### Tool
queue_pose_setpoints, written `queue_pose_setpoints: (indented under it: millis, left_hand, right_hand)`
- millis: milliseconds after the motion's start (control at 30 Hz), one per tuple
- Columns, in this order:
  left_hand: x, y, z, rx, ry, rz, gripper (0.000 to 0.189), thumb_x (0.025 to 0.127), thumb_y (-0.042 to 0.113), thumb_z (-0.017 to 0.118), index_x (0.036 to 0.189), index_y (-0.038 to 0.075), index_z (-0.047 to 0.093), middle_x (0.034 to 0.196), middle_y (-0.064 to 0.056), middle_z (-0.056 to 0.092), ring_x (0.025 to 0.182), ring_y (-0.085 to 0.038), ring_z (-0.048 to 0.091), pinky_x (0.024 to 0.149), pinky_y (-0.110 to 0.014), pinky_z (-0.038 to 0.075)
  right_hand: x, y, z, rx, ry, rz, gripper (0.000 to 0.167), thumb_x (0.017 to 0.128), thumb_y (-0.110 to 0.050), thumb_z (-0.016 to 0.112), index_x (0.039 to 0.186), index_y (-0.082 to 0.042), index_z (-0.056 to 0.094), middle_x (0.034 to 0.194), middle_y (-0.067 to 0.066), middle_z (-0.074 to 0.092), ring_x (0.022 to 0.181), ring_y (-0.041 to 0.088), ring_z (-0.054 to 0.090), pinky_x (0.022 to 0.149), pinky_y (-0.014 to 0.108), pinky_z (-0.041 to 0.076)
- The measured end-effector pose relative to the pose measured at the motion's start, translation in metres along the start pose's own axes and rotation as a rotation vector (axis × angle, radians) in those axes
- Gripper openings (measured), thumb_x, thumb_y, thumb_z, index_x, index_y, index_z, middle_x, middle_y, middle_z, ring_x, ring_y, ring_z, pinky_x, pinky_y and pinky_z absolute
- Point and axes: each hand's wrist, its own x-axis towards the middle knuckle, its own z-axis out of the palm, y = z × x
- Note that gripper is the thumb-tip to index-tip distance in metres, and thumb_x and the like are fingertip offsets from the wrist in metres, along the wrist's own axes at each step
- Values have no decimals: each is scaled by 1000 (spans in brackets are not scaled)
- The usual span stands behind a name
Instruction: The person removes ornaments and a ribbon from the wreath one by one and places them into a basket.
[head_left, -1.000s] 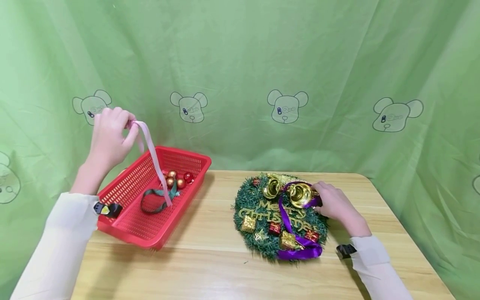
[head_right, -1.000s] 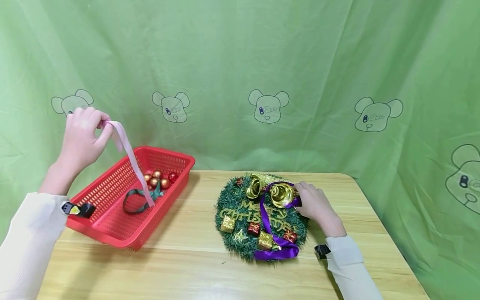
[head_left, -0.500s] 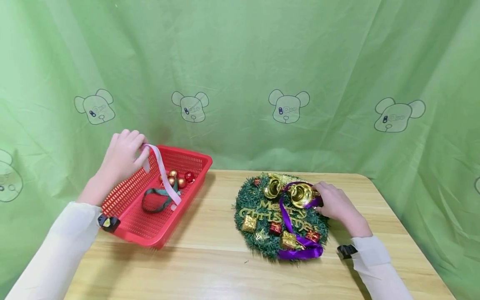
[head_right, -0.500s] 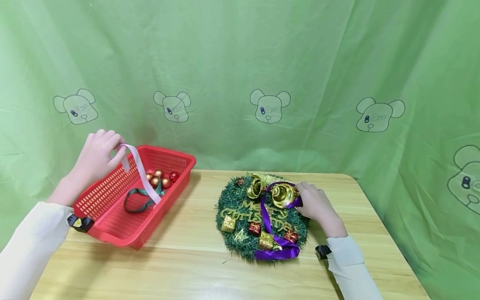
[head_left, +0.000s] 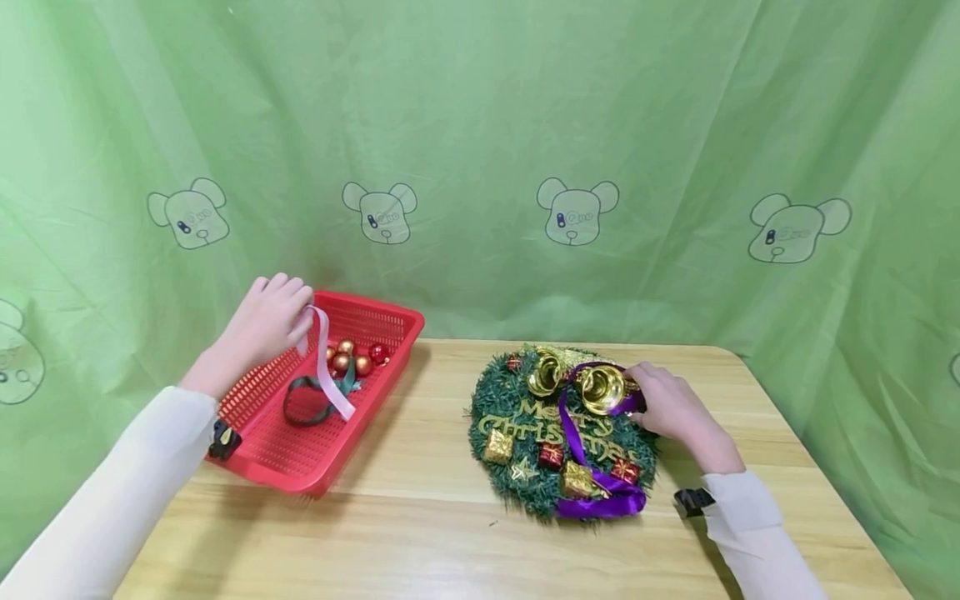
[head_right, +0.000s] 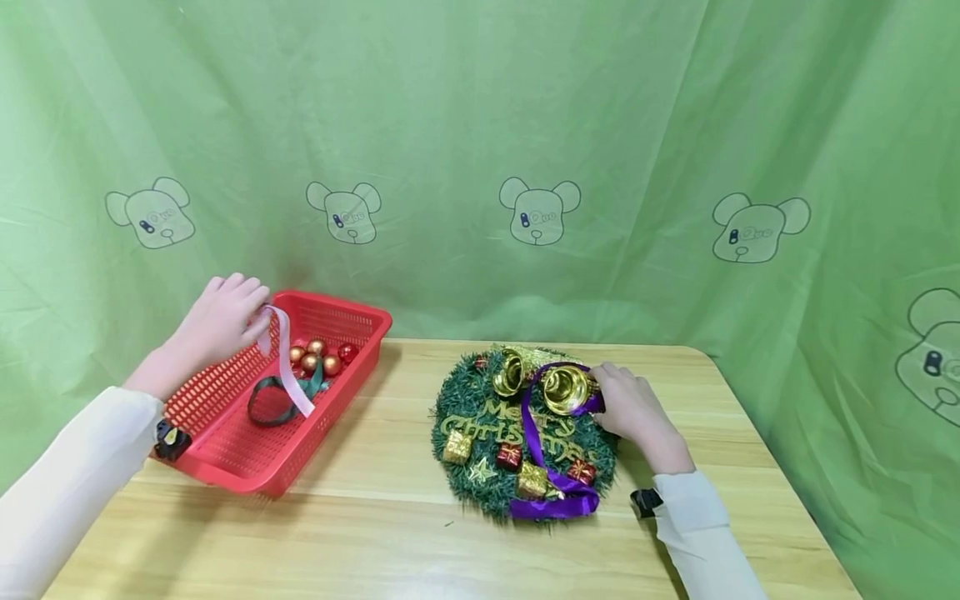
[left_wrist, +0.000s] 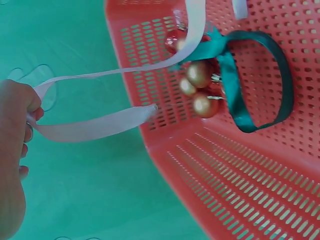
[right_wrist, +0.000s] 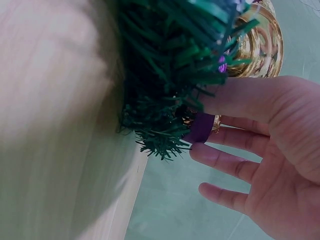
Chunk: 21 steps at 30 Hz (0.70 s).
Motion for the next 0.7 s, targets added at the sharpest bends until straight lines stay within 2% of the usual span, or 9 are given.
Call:
queue_pose_setpoints:
  millis: [233,533,700]
  left_hand:
    - [3,-6,17,17,0,46,5,90,8,60,91,4,58,94,-14,61,89,-34,51,80,-48,39]
    - [-5,-14,42,37,-68,27,6,90,8,58,86,5,54,89,-13,57,87,-35,50,79,-50,39]
    - [-12,-19,55,32,-111,-8,6,90,9,60,88,5,56,89,-13,58,88,-35,50,80,-50,40]
  right_hand:
    - [0,-2,-2,-1,-7,6,68,73,-11,87,131,7,56,129,28,61,115,50,59,97,66,46]
    - [-2,-3,-3,2,-4,5,68,73,-10,86,131,8,56,129,29,60,115,50,59,98,66,46]
    - [-2,-4,-4,6,-5,7,68,73,-10,86,131,8,56,129,29,60,115,50,59,97,66,46]
